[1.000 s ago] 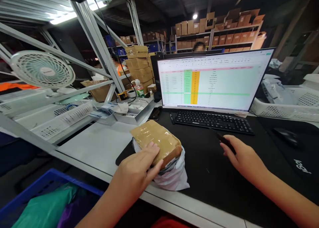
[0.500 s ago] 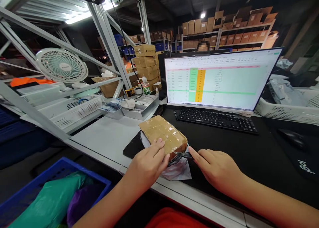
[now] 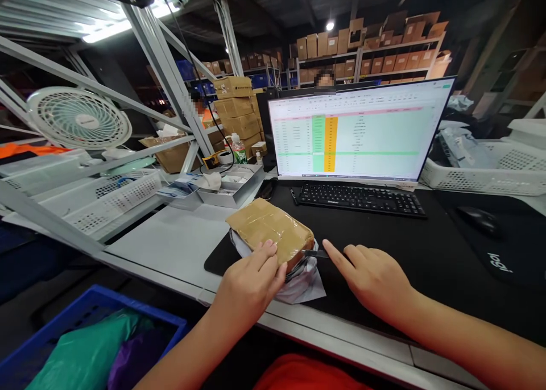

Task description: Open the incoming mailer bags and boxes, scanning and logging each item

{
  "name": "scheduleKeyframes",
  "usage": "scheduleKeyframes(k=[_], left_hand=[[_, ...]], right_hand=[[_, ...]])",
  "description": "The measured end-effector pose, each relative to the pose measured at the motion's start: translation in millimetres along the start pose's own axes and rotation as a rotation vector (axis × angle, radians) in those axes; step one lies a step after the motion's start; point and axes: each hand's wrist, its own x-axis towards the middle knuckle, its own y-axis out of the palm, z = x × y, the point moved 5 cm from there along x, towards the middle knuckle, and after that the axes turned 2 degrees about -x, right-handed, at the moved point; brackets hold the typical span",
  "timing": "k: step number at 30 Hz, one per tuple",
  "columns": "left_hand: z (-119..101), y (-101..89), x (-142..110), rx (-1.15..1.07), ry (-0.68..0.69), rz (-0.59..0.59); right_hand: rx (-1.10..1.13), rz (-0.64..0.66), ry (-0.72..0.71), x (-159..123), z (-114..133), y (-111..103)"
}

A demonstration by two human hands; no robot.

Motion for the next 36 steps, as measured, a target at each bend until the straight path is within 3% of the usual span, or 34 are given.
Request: scheduleKeyframes(k=[3,6,9,11,14,16,19,22,25,32,36], left_hand=[[-2.7,0.1,-1.0,-0.005,-0.005,-0.009],[-1.3,-3.9,-4.2,-0.023,-0.014,-0.039],[1.5,-6.9,-8.6,-0.049,-0.024,-0.089],[2.9,-6.3,-10.2,-0.052,-0.040,-0.119],[4.3,-2.8,-9.0,-0.018,-0.062,-0.136],[5.4,-0.3,-6.5,-0.005,-0.061,-0.127],[8.1,0.3,-3.1,-0.002,-0.042,-0.130],[12.2,-1.2,-2.1,0.000,-0.037,-0.131],[15.5,-2.4,-4.0,-0.020,-0.035,-0.116],[16.1,6.9,-11.7,-0.124,-0.022,-0.131],[33.3,16.9,-9.4,-0.337,0.020,-0.017]], right_hand=[[-0.149,0.125,0.079,-11.2,-29.5,16.4],[-0.284,0.324,0.310,-30.4,-77.6,39.3],[-0.259,0.332,0.405,-39.6,-103.0,43.9],[-0.213,0.203,0.319,-33.9,-97.5,34.2],[-0.052,0.000,0.025,-18.7,-63.5,16.0],[0.055,-0.050,-0.112,-9.5,-39.4,10.3],[0.119,-0.051,-0.155,3.0,-15.4,12.6],[0.125,-0.066,-0.153,12.1,-6.7,16.2],[0.090,-0.073,-0.138,16.1,-13.2,17.9],[-0.150,0.003,-0.012,6.3,-55.0,30.6],[-0.013,0.106,0.034,1.9,-77.1,31.9]])
